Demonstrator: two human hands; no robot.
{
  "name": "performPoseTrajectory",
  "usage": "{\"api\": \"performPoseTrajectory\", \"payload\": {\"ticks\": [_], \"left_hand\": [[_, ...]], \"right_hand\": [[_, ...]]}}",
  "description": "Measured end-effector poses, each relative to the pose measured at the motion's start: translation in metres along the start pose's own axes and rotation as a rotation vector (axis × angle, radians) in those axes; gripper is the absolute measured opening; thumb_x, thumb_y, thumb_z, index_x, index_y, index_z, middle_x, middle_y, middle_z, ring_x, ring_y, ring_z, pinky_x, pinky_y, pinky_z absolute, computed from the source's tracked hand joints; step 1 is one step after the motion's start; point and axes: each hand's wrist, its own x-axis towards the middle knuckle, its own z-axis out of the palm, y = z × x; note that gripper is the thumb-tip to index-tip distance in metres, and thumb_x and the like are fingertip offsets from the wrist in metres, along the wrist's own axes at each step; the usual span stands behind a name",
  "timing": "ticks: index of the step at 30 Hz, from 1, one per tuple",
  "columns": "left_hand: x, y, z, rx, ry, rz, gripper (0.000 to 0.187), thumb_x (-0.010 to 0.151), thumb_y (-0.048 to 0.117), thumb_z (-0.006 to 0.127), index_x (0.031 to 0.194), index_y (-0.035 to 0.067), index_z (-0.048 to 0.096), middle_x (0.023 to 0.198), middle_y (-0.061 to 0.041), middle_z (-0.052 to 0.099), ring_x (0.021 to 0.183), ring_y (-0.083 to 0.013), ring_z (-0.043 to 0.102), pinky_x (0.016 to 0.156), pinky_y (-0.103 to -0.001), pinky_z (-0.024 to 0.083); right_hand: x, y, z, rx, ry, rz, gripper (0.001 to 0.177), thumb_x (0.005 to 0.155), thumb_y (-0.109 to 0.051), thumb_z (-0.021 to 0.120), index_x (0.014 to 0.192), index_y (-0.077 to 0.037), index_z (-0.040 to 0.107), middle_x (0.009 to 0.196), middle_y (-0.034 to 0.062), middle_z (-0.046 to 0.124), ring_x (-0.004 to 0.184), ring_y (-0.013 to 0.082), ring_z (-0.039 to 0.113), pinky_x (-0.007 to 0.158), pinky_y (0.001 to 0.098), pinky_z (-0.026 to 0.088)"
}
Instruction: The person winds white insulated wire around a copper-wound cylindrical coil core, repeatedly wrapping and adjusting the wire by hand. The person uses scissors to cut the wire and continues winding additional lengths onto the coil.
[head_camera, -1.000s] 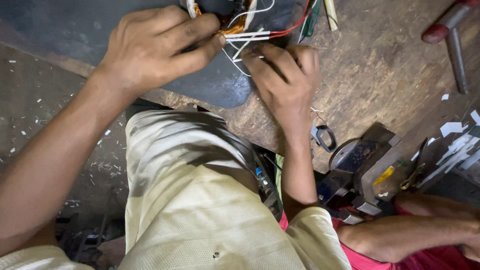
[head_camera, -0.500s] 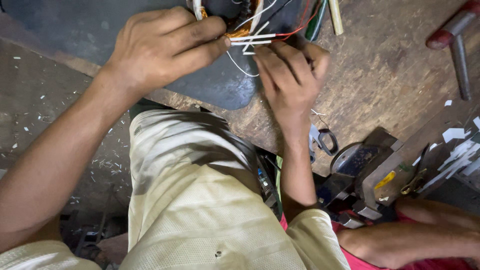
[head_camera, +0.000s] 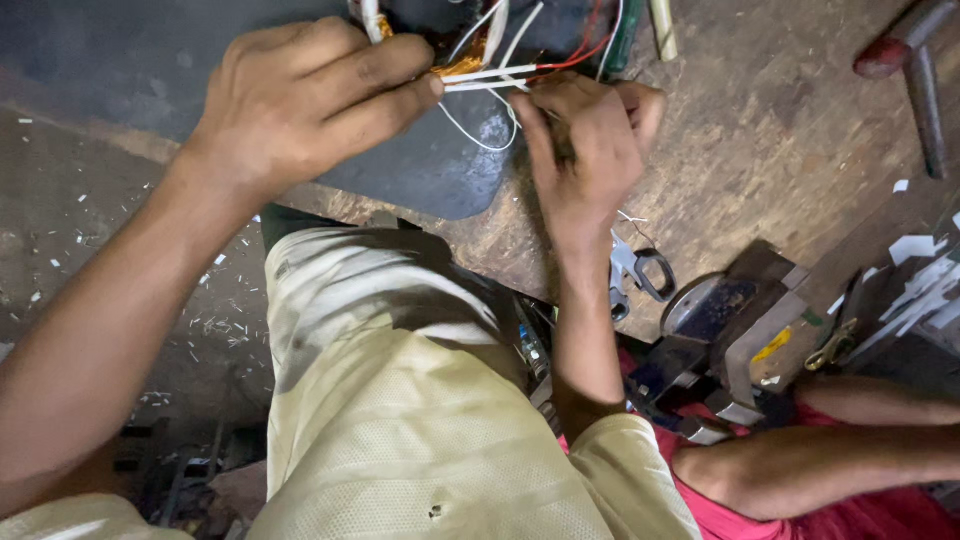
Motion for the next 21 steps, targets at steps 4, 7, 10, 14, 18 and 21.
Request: {"api": "performPoseTrajectory", "payload": {"ticks": [4, 7, 10, 14, 18, 21], "left_hand": [[0.002, 0.000, -0.002, -0.017, -0.001, -0.004, 0.022, 0.092, 0.007, 0.072, 0.113, 0.013, 0.073, 0.120, 0.003, 0.066, 0.093, -0.0110, 0.059, 0.077, -0.025, 0.055], [0.002, 0.000, -0.002, -0.024, -0.013, -0.010, 0.023, 0.090, 0.006, 0.072, 0.111, 0.014, 0.074, 0.120, 0.003, 0.067, 0.092, -0.0110, 0.060, 0.079, -0.025, 0.055], [0.001, -0.001, 0.000, -0.030, -0.007, -0.008, 0.023, 0.089, 0.005, 0.073, 0.111, 0.014, 0.074, 0.120, 0.003, 0.067, 0.093, -0.0112, 0.061, 0.078, -0.025, 0.056], [-0.001, -0.001, 0.001, -0.030, 0.005, -0.008, 0.023, 0.089, 0.006, 0.073, 0.111, 0.013, 0.074, 0.120, 0.003, 0.067, 0.093, -0.0114, 0.061, 0.079, -0.025, 0.056], [0.002, 0.001, 0.003, -0.027, 0.004, -0.018, 0.021, 0.093, 0.006, 0.074, 0.113, 0.015, 0.074, 0.121, 0.003, 0.067, 0.092, -0.0102, 0.061, 0.079, -0.024, 0.056], [0.006, 0.002, -0.003, -0.041, -0.026, -0.034, 0.022, 0.089, 0.008, 0.075, 0.110, 0.014, 0.075, 0.118, 0.002, 0.068, 0.091, -0.0118, 0.062, 0.078, -0.027, 0.056]], "right_hand": [[-0.004, 0.005, 0.002, 0.007, -0.027, 0.034, 0.035, 0.096, -0.024, 0.093, 0.112, -0.012, 0.065, 0.110, -0.0012, 0.071, 0.099, 0.0190, 0.054, 0.087, 0.0360, 0.040], [0.000, 0.007, 0.005, -0.004, -0.010, 0.048, 0.041, 0.094, -0.029, 0.093, 0.117, -0.011, 0.065, 0.112, 0.0002, 0.066, 0.101, 0.0193, 0.052, 0.086, 0.0360, 0.040], [0.008, 0.007, 0.001, -0.033, -0.017, -0.003, 0.043, 0.092, -0.032, 0.093, 0.121, -0.012, 0.068, 0.112, 0.0021, 0.061, 0.103, 0.0216, 0.049, 0.088, 0.0379, 0.041], [0.011, 0.001, -0.014, -0.017, -0.114, -0.023, 0.031, 0.097, -0.022, 0.091, 0.119, -0.014, 0.071, 0.119, 0.0058, 0.060, 0.116, 0.0257, 0.049, 0.098, 0.0394, 0.043], [0.015, 0.001, -0.021, 0.041, -0.112, -0.030, 0.025, 0.097, -0.015, 0.089, 0.113, -0.010, 0.071, 0.119, 0.0065, 0.064, 0.121, 0.0280, 0.055, 0.107, 0.0441, 0.048], [0.020, 0.000, -0.027, 0.106, -0.165, -0.081, 0.023, 0.095, -0.008, 0.086, 0.111, -0.008, 0.069, 0.118, 0.0078, 0.067, 0.118, 0.0287, 0.061, 0.103, 0.0454, 0.049]]}}
